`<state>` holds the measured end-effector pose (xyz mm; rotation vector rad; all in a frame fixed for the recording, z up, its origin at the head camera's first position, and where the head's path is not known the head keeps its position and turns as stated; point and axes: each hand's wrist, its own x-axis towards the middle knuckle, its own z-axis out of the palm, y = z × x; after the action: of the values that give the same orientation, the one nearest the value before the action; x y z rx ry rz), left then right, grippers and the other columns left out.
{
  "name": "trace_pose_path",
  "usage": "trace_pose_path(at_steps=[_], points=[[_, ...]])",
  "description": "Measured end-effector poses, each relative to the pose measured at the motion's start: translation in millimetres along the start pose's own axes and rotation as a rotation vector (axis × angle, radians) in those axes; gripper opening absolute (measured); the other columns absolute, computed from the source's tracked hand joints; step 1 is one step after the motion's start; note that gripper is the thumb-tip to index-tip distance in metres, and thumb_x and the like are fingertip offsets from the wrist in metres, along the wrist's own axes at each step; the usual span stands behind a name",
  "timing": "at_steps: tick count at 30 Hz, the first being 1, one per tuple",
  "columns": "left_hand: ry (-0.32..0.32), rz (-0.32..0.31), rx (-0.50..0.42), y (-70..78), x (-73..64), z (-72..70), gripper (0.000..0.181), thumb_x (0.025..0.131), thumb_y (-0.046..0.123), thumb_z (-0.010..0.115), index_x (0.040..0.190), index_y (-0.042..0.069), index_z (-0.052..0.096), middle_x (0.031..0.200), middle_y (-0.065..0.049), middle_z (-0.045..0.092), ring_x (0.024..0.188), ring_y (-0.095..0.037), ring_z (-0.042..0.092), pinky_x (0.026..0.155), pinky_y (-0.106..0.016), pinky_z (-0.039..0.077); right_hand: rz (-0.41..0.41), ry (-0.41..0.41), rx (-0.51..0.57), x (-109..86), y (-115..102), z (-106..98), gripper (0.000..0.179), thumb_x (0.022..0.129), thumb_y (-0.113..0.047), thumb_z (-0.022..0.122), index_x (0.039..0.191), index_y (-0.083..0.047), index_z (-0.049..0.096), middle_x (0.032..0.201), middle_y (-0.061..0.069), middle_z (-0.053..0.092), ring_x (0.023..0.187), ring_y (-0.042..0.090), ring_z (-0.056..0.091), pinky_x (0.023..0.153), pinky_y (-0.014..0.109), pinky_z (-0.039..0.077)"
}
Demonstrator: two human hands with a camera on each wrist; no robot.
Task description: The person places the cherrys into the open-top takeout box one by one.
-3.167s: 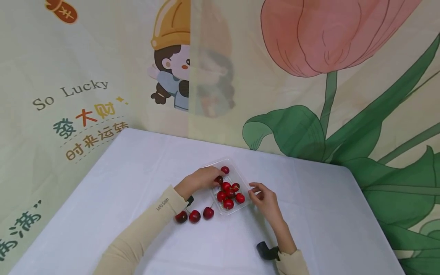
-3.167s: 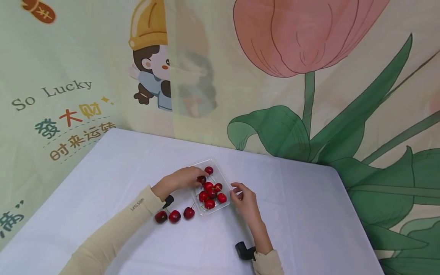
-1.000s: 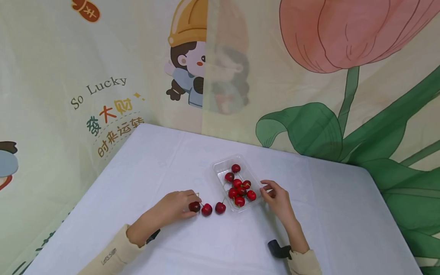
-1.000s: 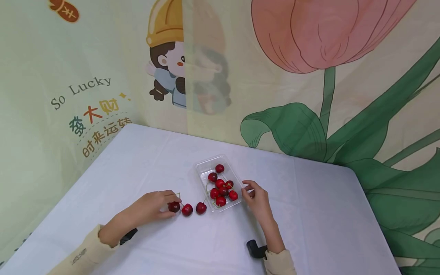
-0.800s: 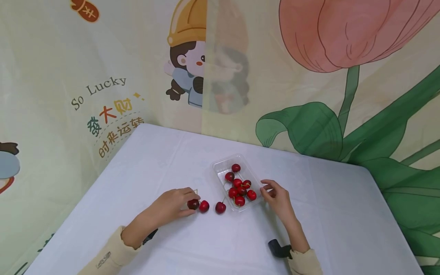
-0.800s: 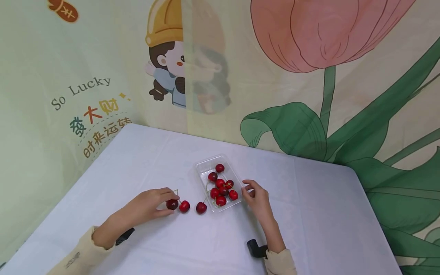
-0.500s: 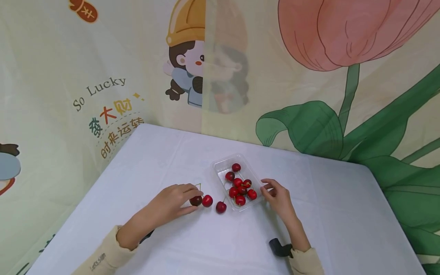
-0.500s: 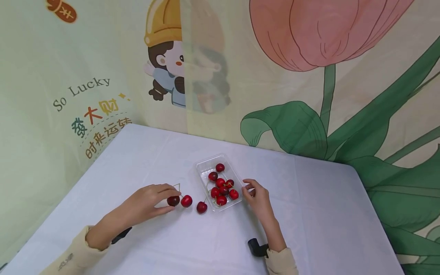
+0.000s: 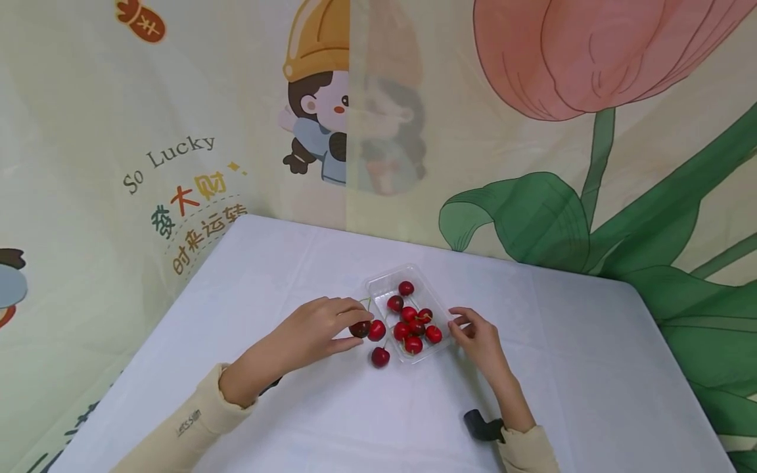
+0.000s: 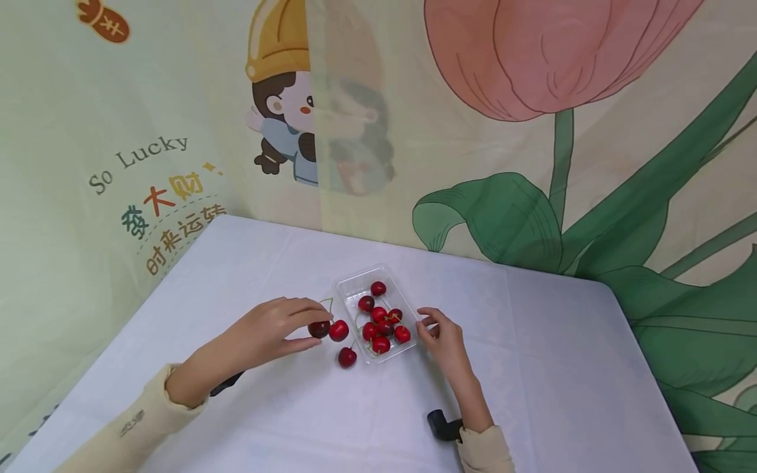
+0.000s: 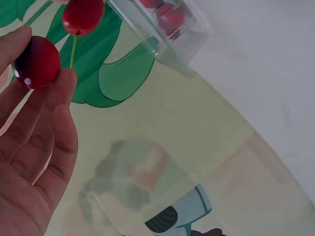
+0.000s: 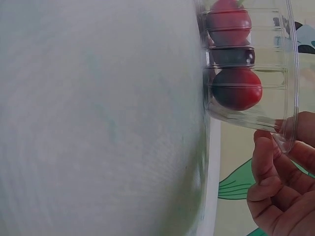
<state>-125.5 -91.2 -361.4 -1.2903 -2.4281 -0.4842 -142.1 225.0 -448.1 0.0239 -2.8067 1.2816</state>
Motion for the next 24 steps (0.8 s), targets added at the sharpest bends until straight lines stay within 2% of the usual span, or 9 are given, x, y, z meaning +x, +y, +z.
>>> trace_pose_path(at_steps=[6, 14, 19, 24], points=[[0.018, 0.008, -0.036, -1.8, 10.7, 5.4, 0.036, 0.077, 0.021, 0.084, 0.107, 0.007, 0.070, 0.102, -0.003, 0.069, 0.088, -0.015, 0.067, 0.077, -0.026, 0.056, -0.005, -0.003, 0.001, -1.7, 0.3, -0.5, 0.027, 0.091, -0.005, 0.067, 0.118, -0.002, 0.063, 0.093, 0.014, 0.068, 0.066, 0.017, 0.058, 0.058, 0.018, 0.050], [-0.029, -0.027, -0.097, -13.4, 28.5, 15.7, 0.036, 0.079, 0.017, 0.083, 0.110, 0.007, 0.070, 0.105, -0.004, 0.068, 0.090, -0.014, 0.067, 0.077, -0.024, 0.056, 0.002, -0.009, 0.006, -2.7, 0.7, 0.1, 0.027, 0.091, -0.006, 0.067, 0.118, -0.003, 0.063, 0.094, 0.014, 0.068, 0.066, 0.017, 0.058, 0.058, 0.018, 0.050], [-0.096, -0.057, -0.152, -19.6, 44.2, 27.5, 0.036, 0.082, 0.019, 0.080, 0.115, 0.008, 0.069, 0.108, -0.003, 0.067, 0.092, -0.013, 0.065, 0.080, -0.023, 0.055, -0.001, -0.001, 0.012, -1.0, 0.6, -1.3, 0.028, 0.091, -0.005, 0.067, 0.118, -0.003, 0.063, 0.094, 0.014, 0.068, 0.065, 0.018, 0.058, 0.058, 0.018, 0.051], [-0.177, -0.098, -0.181, -20.5, 53.4, 38.7, 0.038, 0.083, 0.021, 0.079, 0.117, 0.008, 0.068, 0.110, -0.005, 0.067, 0.095, -0.014, 0.065, 0.082, -0.023, 0.054, 0.004, -0.010, 0.025, -0.1, 0.6, -1.3, 0.028, 0.091, -0.006, 0.067, 0.119, -0.003, 0.063, 0.094, 0.014, 0.068, 0.066, 0.018, 0.058, 0.058, 0.018, 0.050]])
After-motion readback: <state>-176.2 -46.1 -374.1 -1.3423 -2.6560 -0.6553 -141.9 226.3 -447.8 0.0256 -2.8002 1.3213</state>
